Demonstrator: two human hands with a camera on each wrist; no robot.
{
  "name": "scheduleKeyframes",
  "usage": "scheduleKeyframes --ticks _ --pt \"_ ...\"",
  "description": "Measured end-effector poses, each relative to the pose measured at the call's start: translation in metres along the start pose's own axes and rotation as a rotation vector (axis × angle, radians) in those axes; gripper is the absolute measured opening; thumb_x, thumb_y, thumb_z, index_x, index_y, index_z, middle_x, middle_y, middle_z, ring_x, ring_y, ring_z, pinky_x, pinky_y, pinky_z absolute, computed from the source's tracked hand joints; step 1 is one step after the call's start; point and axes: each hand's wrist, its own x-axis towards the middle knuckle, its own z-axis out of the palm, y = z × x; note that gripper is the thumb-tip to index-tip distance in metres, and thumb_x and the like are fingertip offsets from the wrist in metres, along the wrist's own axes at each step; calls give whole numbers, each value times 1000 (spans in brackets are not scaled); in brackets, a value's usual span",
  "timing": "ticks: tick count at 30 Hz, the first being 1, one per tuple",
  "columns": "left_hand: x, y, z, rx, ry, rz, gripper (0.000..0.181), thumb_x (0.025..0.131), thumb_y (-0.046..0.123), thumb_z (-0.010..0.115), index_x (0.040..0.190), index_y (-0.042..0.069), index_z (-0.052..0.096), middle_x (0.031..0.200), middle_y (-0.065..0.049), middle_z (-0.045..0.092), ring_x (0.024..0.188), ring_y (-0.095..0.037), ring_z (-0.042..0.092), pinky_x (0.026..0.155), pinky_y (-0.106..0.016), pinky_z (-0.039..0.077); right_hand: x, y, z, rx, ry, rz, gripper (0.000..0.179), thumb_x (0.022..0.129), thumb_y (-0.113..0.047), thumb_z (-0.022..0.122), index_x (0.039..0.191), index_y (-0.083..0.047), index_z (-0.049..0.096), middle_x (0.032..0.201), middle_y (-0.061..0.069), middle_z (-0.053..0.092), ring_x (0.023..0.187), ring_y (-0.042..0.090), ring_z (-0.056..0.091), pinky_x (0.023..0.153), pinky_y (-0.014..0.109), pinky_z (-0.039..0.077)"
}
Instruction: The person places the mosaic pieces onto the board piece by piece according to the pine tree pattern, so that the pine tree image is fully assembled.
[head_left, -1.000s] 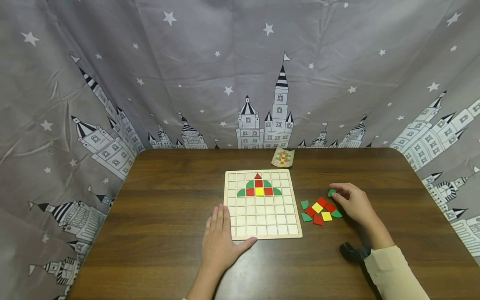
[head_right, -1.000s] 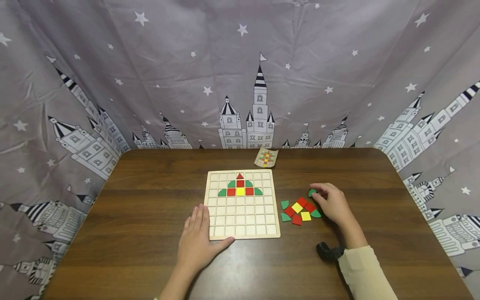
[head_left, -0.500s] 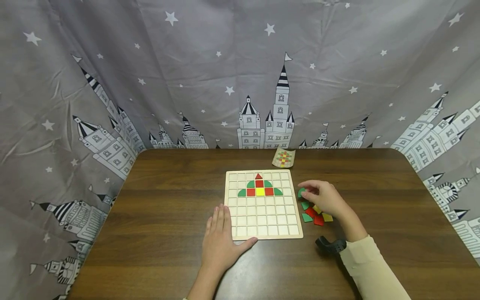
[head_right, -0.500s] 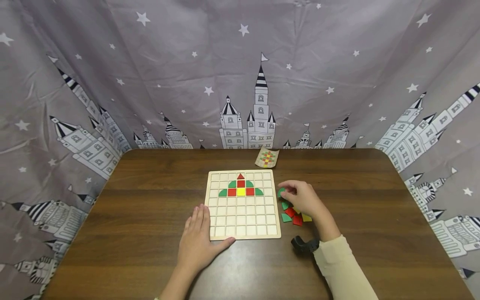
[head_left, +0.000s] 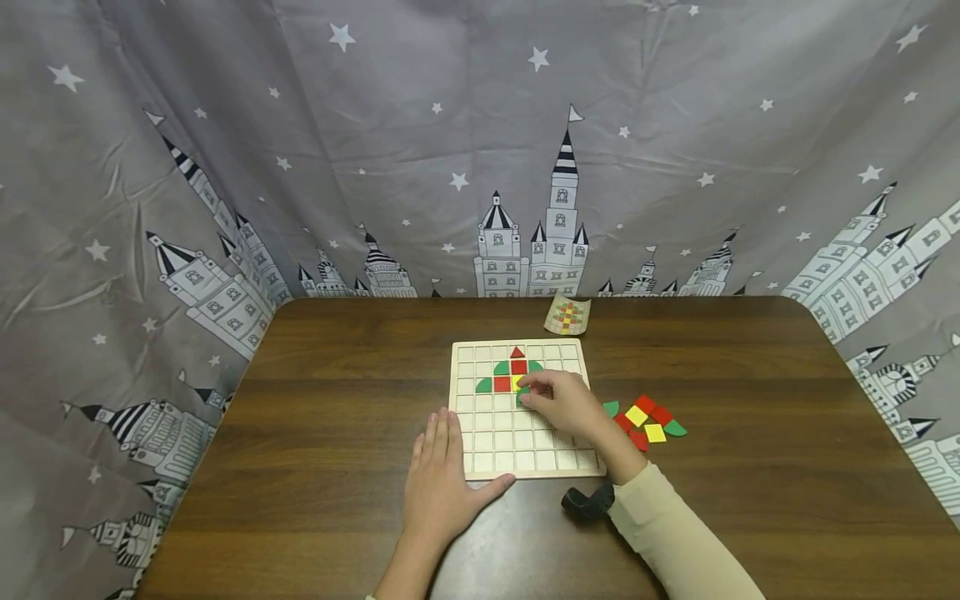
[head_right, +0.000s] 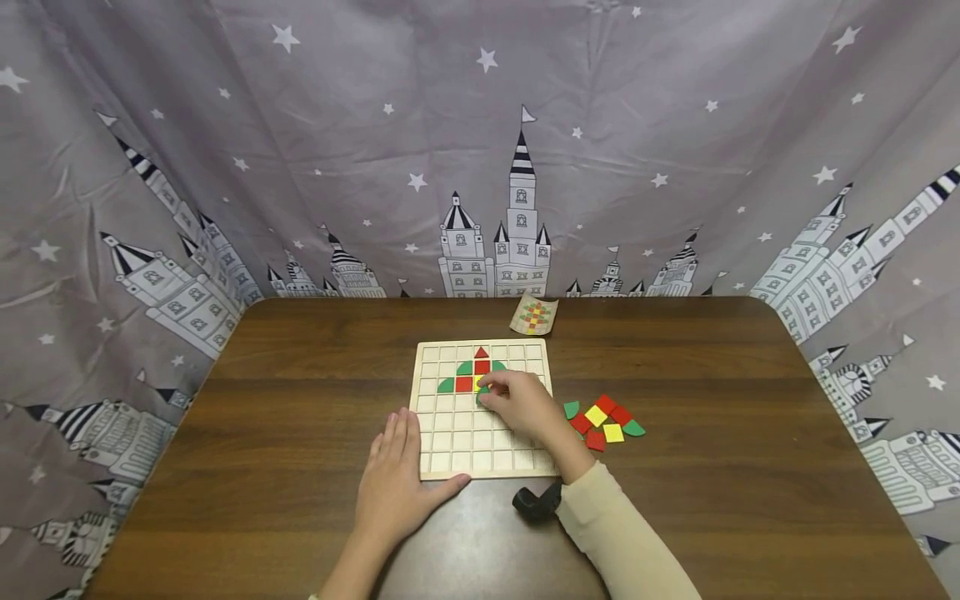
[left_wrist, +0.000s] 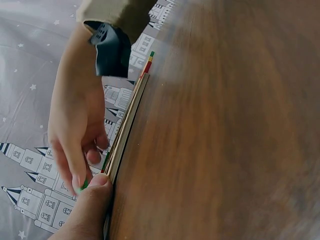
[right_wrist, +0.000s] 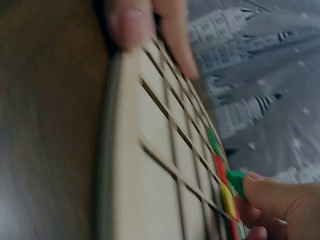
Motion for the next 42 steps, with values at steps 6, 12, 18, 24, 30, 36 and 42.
scheduleKeyframes --ticks 6,12,18,24,30,36,42 --pt "1 1 0 3 5 8 125 73 90 49 157 1 22 165 -15 22 154 -29 18 125 -47 21 4 -9 19 -51 31 -22 17 92 -23 72 108 -20 76 81 -11 64 71 8 54 68 26 48" --pt "2 0 0 8 13 15 126 73 91 48 156 0 22 165 -16 22 154 -30 18 125 -47 21 6 -12 25 -90 65 -40 19 89 -25 74 107 -21 77 83 -12 66 73 7 55 70 28 48" --pt "3 -1 1 14 6 14 127 72 92 46 157 0 21 165 -16 20 155 -30 17 125 -47 20 5 -12 27 -167 70 -62 24 89 -28 75 112 -21 77 95 -7 71 85 11 62 79 33 50" --pt "2 -1 2 16 7 18 126 72 92 46 157 1 22 165 -16 21 155 -30 17 125 -47 20 3 -13 29 -221 85 -54 31 89 -32 74 118 -21 75 94 -8 65 80 11 56 75 31 45" --pt "1 -1 2 15 5 18 126 72 91 48 156 1 23 165 -16 21 154 -30 18 124 -48 21 1 -13 32 -292 100 -89 35 89 -34 73 121 -20 73 92 -8 62 76 7 52 74 29 39" --pt "0 -1 2 21 6 19 126 73 91 46 156 0 22 165 -16 21 154 -30 18 124 -48 21 1 -11 32 -368 111 -135 37 90 -37 71 123 -21 71 88 -9 58 71 4 46 71 26 33" --pt "0 -1 2 23 16 24 126 73 91 47 156 0 24 164 -17 22 154 -31 19 124 -49 23 2 -10 32 -381 120 -148 37 89 -37 71 123 -22 71 84 -9 57 67 3 43 67 25 32"
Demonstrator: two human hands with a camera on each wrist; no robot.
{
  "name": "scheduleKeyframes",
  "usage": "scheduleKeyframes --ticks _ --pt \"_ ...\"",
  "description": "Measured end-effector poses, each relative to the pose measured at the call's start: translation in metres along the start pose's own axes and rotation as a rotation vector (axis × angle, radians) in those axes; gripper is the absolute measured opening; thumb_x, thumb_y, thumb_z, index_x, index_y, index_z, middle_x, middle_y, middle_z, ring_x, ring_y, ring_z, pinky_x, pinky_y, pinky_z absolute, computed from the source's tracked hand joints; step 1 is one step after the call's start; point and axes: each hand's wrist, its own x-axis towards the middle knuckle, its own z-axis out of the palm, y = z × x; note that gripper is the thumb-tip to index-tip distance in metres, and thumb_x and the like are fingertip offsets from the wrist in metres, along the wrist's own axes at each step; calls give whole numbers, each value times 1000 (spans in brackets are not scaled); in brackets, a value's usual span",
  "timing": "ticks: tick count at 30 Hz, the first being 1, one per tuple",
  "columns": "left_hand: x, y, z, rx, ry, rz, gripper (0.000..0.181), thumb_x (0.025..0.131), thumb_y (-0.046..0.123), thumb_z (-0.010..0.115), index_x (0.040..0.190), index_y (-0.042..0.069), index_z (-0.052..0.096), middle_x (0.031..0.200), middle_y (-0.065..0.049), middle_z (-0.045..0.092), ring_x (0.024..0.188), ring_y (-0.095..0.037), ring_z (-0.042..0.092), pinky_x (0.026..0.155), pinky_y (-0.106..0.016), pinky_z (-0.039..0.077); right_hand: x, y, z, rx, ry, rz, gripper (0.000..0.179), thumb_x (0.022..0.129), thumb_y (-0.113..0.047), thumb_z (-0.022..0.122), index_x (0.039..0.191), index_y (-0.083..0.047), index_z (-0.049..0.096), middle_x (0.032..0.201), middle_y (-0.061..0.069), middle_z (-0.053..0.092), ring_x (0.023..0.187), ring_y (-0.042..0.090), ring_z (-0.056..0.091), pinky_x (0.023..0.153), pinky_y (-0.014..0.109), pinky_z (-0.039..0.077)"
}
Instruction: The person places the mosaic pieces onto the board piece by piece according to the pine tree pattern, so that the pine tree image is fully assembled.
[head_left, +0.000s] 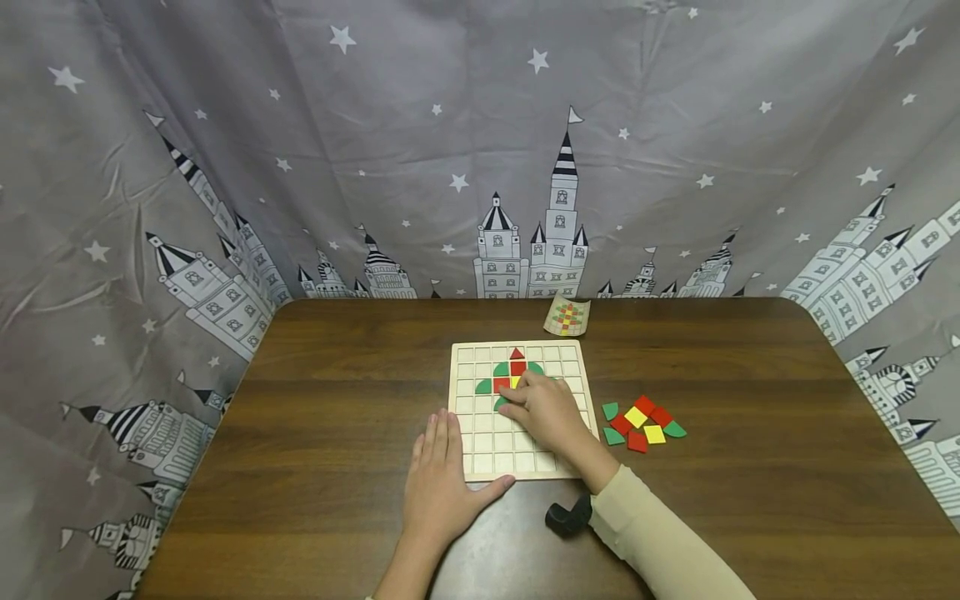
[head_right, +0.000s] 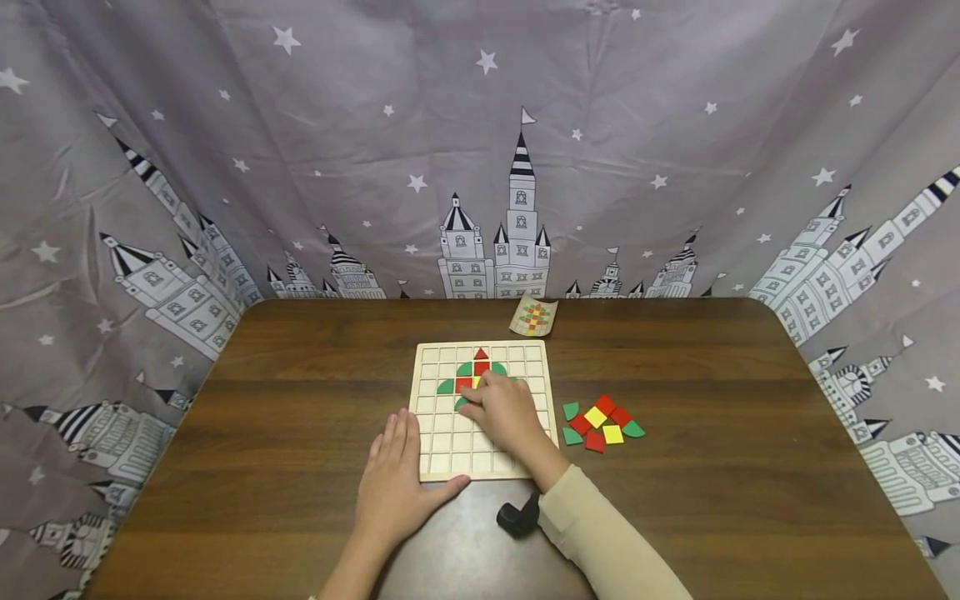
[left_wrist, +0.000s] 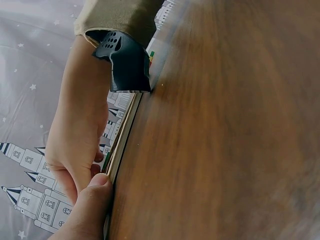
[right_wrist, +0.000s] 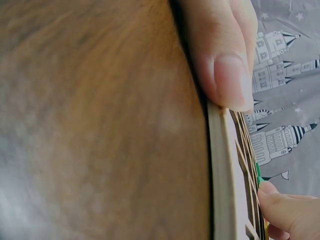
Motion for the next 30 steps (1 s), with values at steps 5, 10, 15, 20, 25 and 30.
scheduleKeyframes --ticks 5,10,15,20,25,30 --pt "1 0 0 5 -5 -6 126 73 91 46 156 0 24 165 -16 22 154 -31 19 124 -48 22 1 1 0 15 -5 5 37 88 -37 72 121 -20 72 83 -8 59 67 5 45 67 25 34" --pt "0 0 0 0 -5 -7 126 72 92 45 156 0 24 164 -16 22 154 -31 19 124 -49 22 1 1 0 47 -22 20 36 88 -36 73 119 -19 73 85 -8 60 68 5 46 64 24 36" --pt "0 0 1 0 -13 -13 127 72 93 44 156 1 23 165 -15 22 154 -30 18 124 -48 22 0 1 2 41 -29 17 31 89 -32 74 117 -20 74 87 -7 62 69 5 48 62 23 37" --pt "0 -1 2 0 -15 -18 127 72 93 44 157 1 23 165 -15 21 154 -30 18 124 -48 21 -3 -1 2 30 -30 2 30 89 -29 74 117 -19 74 87 -6 63 68 4 48 60 21 37" --pt "0 0 2 -1 -12 -14 127 72 93 45 156 1 23 165 -15 21 154 -30 18 124 -48 22 -7 -1 -2 44 -46 2 25 88 -30 75 111 -21 78 86 -9 61 66 3 47 56 20 38" --pt "1 0 2 5 -14 -13 127 72 93 44 156 1 23 165 -15 21 154 -30 18 124 -48 22 -17 3 -12 115 -38 23 29 86 -34 77 113 -23 77 81 -13 56 69 4 48 58 21 41"
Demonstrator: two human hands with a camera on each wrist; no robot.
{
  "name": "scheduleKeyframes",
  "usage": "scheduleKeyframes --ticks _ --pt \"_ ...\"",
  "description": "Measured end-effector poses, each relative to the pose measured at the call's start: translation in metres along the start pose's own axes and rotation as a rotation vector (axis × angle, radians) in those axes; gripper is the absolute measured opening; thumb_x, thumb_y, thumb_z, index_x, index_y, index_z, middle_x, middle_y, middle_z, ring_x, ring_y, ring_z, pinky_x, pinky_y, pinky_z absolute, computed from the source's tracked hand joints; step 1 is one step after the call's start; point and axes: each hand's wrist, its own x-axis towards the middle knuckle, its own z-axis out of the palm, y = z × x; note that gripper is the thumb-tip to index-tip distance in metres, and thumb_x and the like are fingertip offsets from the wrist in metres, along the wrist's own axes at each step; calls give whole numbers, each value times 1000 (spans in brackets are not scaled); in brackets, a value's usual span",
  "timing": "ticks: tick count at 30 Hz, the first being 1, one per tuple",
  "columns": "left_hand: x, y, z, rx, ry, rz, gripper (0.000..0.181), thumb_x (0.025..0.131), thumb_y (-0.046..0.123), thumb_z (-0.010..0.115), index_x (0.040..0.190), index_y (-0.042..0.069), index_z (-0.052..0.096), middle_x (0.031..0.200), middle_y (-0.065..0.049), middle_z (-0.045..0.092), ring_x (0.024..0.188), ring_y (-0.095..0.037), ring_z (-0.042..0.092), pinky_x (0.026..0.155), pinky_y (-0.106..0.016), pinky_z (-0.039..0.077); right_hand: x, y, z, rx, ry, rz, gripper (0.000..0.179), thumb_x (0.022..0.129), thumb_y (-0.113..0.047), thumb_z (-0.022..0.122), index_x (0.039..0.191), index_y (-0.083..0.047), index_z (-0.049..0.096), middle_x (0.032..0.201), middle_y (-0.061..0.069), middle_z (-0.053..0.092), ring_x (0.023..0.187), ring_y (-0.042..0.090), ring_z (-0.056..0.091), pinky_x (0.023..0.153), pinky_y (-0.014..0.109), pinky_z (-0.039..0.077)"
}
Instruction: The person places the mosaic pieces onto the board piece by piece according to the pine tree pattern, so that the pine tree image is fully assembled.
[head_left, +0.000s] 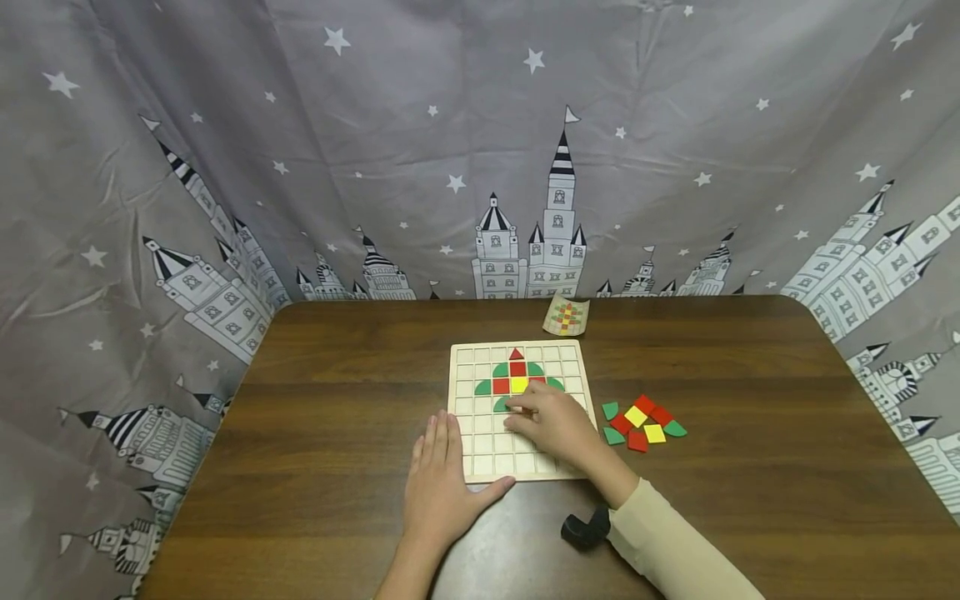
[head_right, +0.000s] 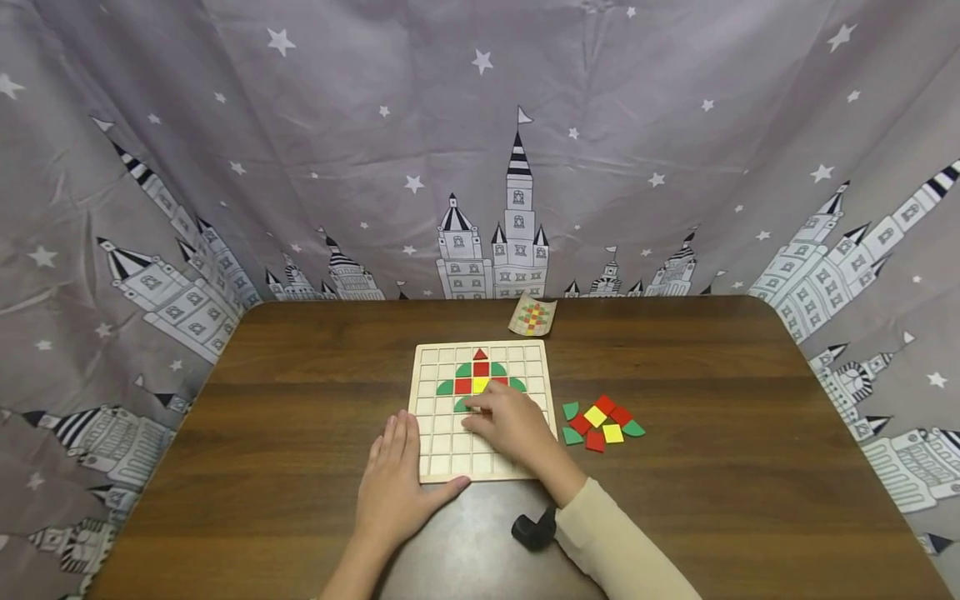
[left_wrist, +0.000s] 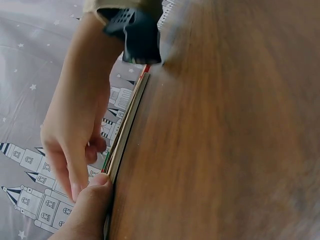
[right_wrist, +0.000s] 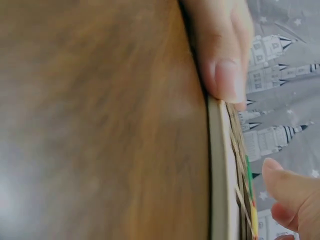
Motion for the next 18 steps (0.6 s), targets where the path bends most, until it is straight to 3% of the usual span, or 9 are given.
scheduleKeyframes --ticks 6,12,18 --pt "1 1 -1 -8 -9 -7 127 72 93 45 157 1 22 165 -15 20 155 -30 17 124 -48 22 -20 13 -20 58 28 48 41 84 -32 80 122 -19 72 79 -13 53 69 8 48 58 22 40" --pt "1 1 -2 -13 -6 -6 127 72 91 48 157 1 22 165 -15 20 155 -30 17 124 -47 21 -42 43 -46 35 83 69 43 83 -27 81 122 -13 71 81 -8 55 66 9 45 55 21 37" --pt "1 1 -2 -16 -5 -7 126 72 91 49 157 1 22 165 -15 20 155 -30 17 124 -47 21 -64 81 -75 -48 132 152 44 87 -24 77 127 -8 67 93 3 64 80 18 53 65 28 42"
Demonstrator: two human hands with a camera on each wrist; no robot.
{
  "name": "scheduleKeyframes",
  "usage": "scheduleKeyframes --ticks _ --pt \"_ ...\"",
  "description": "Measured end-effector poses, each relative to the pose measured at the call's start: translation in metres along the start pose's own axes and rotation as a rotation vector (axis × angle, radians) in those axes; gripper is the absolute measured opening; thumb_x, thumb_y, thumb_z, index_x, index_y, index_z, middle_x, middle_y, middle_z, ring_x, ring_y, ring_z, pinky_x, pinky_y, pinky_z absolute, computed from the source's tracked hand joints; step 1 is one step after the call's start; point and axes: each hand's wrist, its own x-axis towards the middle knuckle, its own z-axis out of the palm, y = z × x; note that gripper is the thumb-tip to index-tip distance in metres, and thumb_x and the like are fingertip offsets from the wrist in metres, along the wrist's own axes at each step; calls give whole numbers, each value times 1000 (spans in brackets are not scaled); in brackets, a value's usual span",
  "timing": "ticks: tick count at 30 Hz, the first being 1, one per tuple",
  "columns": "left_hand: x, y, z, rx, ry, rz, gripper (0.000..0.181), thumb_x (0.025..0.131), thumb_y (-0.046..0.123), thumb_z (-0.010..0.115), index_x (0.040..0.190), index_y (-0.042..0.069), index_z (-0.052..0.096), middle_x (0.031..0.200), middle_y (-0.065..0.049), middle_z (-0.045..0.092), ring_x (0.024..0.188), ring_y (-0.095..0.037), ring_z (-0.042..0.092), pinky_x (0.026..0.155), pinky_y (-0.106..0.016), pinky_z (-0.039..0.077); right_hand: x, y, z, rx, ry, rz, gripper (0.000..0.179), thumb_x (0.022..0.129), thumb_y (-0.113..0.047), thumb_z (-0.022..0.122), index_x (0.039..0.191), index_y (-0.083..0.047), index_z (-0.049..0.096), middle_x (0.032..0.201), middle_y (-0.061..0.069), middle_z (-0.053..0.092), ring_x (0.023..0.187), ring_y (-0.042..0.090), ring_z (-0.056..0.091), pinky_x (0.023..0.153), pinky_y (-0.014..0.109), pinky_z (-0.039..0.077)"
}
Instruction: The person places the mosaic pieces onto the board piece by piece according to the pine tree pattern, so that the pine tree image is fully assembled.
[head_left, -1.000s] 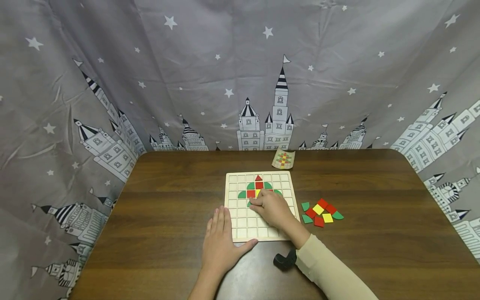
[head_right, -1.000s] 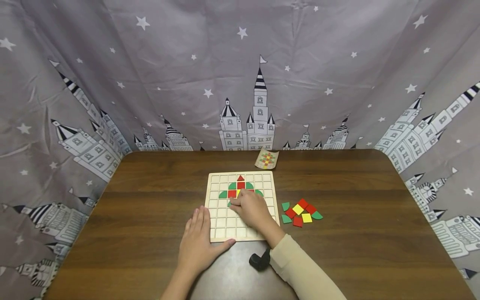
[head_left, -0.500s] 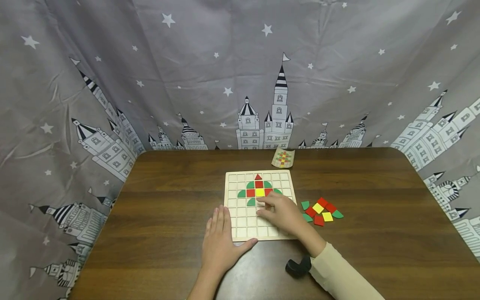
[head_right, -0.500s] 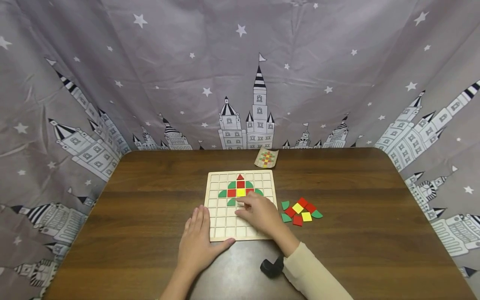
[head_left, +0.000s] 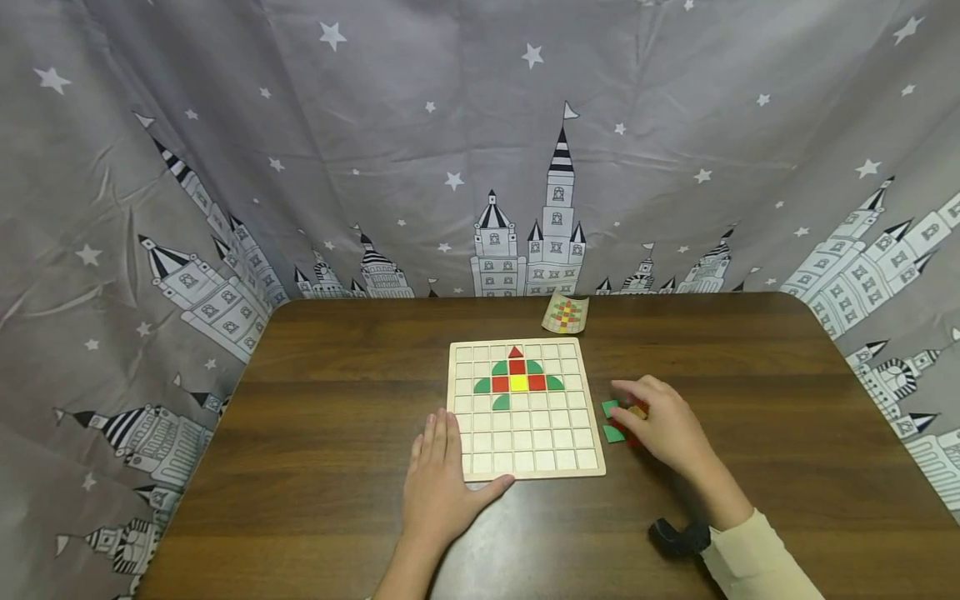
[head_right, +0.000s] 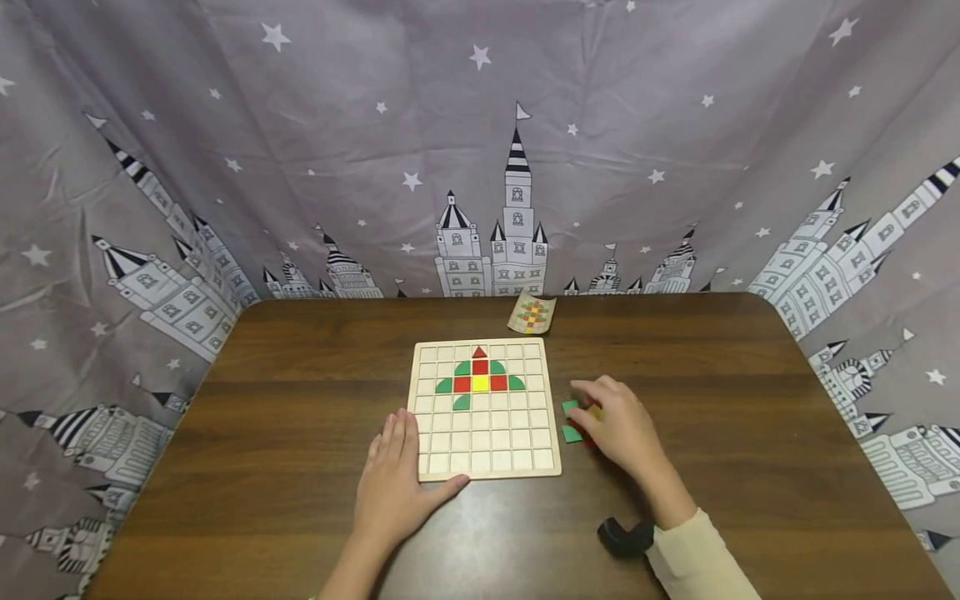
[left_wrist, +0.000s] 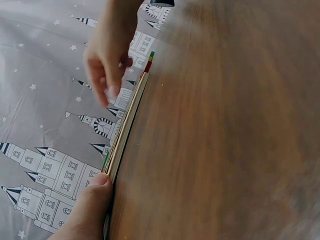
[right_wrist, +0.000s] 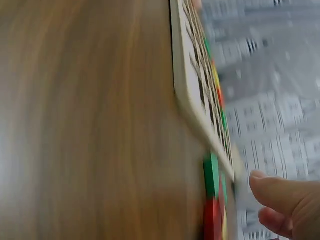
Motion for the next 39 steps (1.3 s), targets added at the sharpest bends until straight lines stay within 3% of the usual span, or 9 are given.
scheduleKeyframes --ticks 5,10,18,22,32,39 --pt "0 0 0 2 -2 -1 126 72 91 49 157 1 22 165 -15 20 155 -30 17 124 -47 21 -10 29 -19 -52 -42 85 46 93 -24 69 133 -2 61 111 15 64 100 33 57 81 47 49" --pt "-1 -1 0 6 3 0 127 72 92 48 157 1 22 165 -15 21 154 -30 18 124 -48 21 -16 41 -27 -47 -96 121 46 92 -28 71 128 -1 64 112 16 63 103 33 59 87 55 51" --pt "-1 -1 2 -1 3 0 127 71 92 47 157 1 22 165 -15 20 155 -30 17 124 -48 21 -19 48 -25 -23 -105 153 43 89 -29 74 122 -3 66 111 13 64 96 27 59 82 45 52" --pt "-2 0 2 -3 -8 -4 128 71 94 45 157 2 21 166 -14 18 155 -30 16 125 -48 20 -21 51 -27 -7 -98 158 43 90 -31 73 122 -2 66 112 15 64 97 28 59 84 46 52" --pt "0 0 1 0 -4 -3 128 71 93 45 157 2 21 166 -14 20 155 -30 16 125 -48 21 -21 55 -31 24 -82 111 28 87 -19 76 112 -9 68 103 8 63 86 19 53 72 27 46" --pt "0 0 0 4 2 2 127 72 93 46 157 1 22 165 -15 21 154 -30 18 124 -48 22 -20 52 -29 37 -84 102 27 88 -18 75 112 -10 67 93 3 64 80 16 52 66 24 45"
